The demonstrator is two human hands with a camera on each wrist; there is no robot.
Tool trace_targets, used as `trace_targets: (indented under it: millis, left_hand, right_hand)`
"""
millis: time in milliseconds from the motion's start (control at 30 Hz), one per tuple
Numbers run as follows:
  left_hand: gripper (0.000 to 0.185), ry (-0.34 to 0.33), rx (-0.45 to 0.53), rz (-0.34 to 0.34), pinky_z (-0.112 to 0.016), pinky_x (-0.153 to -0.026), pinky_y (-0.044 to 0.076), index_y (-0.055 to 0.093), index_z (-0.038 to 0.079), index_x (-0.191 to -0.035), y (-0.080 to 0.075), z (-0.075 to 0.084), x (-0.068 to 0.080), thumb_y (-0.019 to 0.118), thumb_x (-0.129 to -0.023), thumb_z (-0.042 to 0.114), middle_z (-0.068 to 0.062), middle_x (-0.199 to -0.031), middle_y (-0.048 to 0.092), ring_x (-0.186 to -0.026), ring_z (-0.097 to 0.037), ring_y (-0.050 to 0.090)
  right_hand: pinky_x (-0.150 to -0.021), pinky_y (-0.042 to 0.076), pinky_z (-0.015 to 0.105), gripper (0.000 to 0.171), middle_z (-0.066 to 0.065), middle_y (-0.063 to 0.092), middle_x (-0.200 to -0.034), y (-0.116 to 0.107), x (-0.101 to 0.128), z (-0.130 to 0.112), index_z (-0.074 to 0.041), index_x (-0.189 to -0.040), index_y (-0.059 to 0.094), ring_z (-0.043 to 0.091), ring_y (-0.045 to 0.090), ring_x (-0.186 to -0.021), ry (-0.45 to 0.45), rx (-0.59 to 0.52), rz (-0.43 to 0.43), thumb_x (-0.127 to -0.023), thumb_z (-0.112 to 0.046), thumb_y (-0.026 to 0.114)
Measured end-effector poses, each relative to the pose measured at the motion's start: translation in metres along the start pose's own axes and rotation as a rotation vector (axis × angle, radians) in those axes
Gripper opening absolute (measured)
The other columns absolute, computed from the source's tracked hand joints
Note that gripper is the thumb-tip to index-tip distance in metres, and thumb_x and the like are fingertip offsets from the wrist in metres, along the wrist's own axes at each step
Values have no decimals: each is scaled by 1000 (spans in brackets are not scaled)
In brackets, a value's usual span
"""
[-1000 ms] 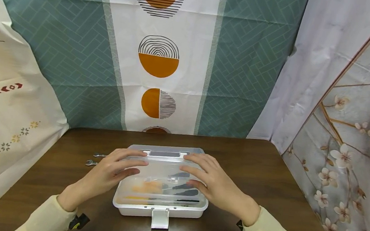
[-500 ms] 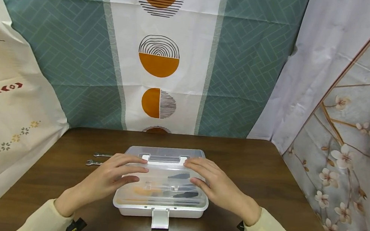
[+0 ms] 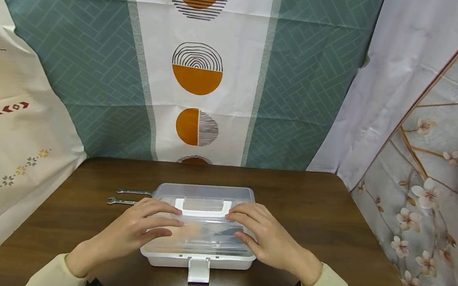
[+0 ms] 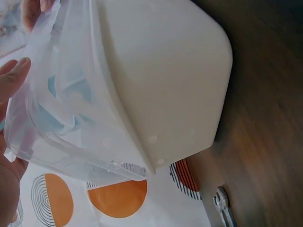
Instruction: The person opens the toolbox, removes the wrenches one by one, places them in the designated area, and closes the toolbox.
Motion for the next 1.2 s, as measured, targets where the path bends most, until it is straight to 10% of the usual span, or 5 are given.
trace_targets:
  millis: [500, 1200]
  left_hand:
    - [33, 26, -29, -37, -31, -101, 46, 75, 24, -124, 11, 8, 10, 78, -92, 18, 4, -123, 70, -112, -15, 64]
    - [29, 9, -32, -50, -30, -99, 46, 75, 25, -123, 16, 12, 17, 75, -94, 19, 6, -122, 70, -111, -12, 64]
  right_hand:
    - [-124, 31, 43, 35, 16, 63, -143, 21, 13, -10, 7, -135, 64, 37, 54, -136, -196, 27, -27, -109, -9, 48]
    - [-120, 37, 43, 34, 15, 65, -140, 31, 19, -10, 5, -134, 66, 36, 61, -130, -237, 16, -20, -108, -9, 48]
Point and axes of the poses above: each hand's wrist, its own x-axis away from the middle knuckle, its own y-axis out of the palm, z = x × y, the point moved 3 cm from there along -x, towards the middle knuckle
